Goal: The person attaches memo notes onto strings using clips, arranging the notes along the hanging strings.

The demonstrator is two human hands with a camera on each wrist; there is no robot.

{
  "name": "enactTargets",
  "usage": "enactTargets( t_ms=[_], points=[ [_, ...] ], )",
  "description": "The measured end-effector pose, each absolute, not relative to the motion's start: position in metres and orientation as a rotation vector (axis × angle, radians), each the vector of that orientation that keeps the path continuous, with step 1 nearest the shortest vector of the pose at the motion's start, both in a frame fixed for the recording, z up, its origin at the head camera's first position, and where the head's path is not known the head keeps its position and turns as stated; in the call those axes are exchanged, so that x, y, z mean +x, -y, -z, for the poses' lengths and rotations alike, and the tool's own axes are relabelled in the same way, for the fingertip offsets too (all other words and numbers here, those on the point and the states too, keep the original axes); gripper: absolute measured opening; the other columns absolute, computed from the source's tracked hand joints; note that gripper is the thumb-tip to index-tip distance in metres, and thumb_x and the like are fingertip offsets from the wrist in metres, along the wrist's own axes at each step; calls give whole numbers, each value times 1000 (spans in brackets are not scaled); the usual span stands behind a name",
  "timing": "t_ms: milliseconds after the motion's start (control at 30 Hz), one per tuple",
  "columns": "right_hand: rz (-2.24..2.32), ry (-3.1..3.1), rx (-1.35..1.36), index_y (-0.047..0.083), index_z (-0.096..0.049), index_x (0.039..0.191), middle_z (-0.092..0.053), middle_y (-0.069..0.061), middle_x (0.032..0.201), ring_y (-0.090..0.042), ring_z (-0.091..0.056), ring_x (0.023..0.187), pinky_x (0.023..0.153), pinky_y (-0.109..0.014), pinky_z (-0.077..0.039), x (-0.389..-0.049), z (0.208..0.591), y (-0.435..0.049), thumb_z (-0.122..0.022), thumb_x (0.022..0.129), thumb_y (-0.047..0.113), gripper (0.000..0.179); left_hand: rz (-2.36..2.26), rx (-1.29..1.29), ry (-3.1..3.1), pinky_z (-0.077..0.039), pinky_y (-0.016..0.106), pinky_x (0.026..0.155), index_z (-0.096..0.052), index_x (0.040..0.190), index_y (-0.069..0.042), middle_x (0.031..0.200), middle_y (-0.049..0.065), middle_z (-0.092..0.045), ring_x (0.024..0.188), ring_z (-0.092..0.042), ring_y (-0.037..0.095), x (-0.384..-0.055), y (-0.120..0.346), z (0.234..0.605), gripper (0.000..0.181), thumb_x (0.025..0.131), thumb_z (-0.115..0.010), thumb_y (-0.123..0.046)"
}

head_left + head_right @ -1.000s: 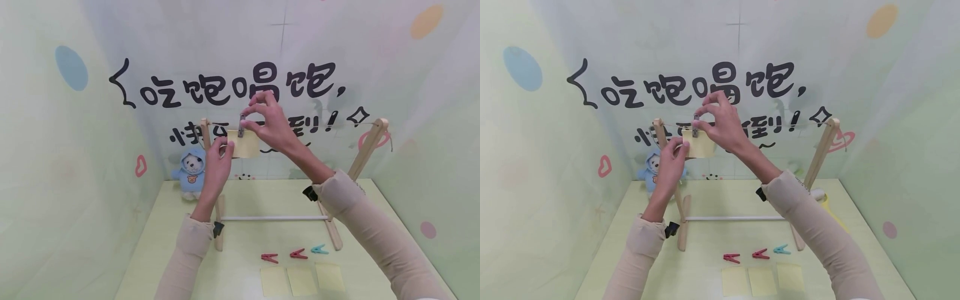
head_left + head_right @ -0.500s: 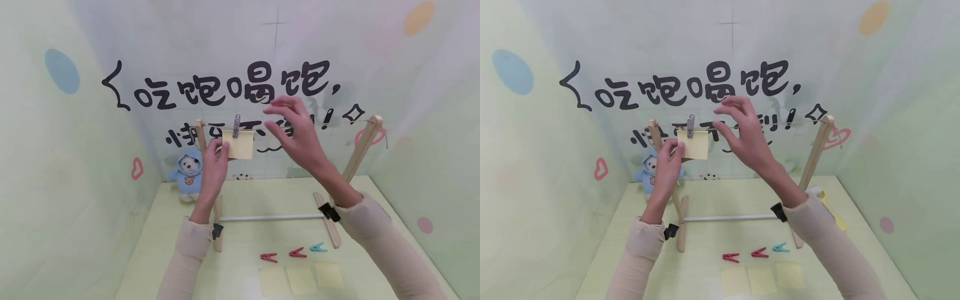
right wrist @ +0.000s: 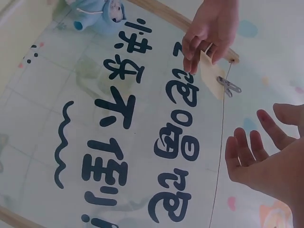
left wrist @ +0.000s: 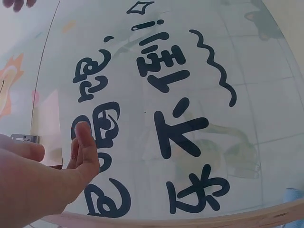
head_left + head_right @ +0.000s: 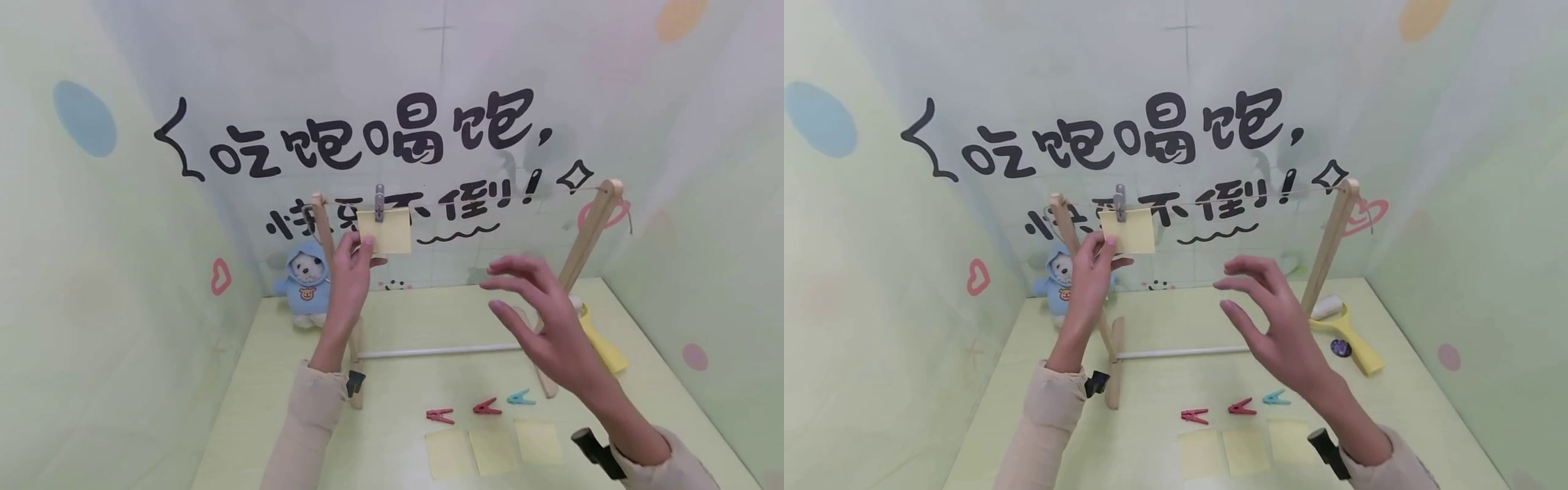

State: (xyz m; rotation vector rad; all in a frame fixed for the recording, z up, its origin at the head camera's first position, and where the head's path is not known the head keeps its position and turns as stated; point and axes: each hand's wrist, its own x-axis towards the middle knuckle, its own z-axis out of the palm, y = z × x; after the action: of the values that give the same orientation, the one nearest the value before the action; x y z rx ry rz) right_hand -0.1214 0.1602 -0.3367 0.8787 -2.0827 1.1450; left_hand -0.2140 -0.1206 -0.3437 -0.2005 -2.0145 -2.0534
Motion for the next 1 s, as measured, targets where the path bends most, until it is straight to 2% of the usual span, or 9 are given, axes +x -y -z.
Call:
enactTargets(
  t_ms=[167,333,500,600,733,833,900,1000],
  points=[
    [-1150,2178,792,5,-77,123,-62,-14,139,-10,-52,139,116,-17,-38,-104,352,-171,-77,87,-19,43,2047,-247,2021,-61,39,103,-54,137,5,133,22,-69,120,-73,40,-213,124,366,30,119,-49,-18],
    [-1152,2207,741,7,-78,123,-62,-13,138,-10,-53,137,111,-14,-40,-96,365,-178,-76,87,-20,45,1965,-309,2052,-61,32,98,-54,142,5,135,22,-70,118,-73,41,-208,122,408,32,118,-51,-15],
    [-1159,2213,706,7,-77,123,-63,-13,137,-9,-55,134,108,-13,-42,-91,376,-185,-76,86,-21,46,1806,-265,2240,-59,38,101,-53,150,-1,136,17,-73,116,-75,36,-186,118,461,37,117,-54,-15],
    [-1170,2223,692,7,-77,123,-63,-13,136,-10,-55,135,109,-13,-42,-91,381,-188,-76,87,-21,46,1707,-225,2380,-60,39,100,-53,153,0,138,18,-73,115,-75,35,-166,118,497,41,115,-59,-15],
    [-1147,2226,698,10,-78,123,-66,-12,136,-8,-56,136,109,-13,-41,-90,387,-190,-77,86,-20,48,1614,-222,2550,-61,32,85,-56,147,6,130,23,-70,105,-73,32,-135,118,548,46,109,-69,-16],
    [-1143,2230,710,13,-78,123,-66,-9,136,-7,-56,137,110,-13,-40,-90,393,-192,-77,86,-20,50,1535,-242,2659,-56,28,75,-58,139,7,117,18,-65,94,-64,21,-111,114,584,49,102,-78,-19],
    [-1155,2242,708,14,-77,123,-65,-8,135,-6,-56,138,111,-13,-40,-91,398,-193,-76,87,-20,50,1491,-246,2728,-53,28,73,-60,135,5,111,12,-61,92,-56,15,-96,109,604,50,98,-83,-20],
    [-1168,2258,702,16,-77,123,-65,-7,135,-6,-55,139,110,-13,-39,-93,404,-195,-75,88,-20,50,1438,-235,2816,-52,31,80,-62,130,-1,111,3,-55,96,-49,12,-81,101,622,53,92,-89,-25]
  ],
)
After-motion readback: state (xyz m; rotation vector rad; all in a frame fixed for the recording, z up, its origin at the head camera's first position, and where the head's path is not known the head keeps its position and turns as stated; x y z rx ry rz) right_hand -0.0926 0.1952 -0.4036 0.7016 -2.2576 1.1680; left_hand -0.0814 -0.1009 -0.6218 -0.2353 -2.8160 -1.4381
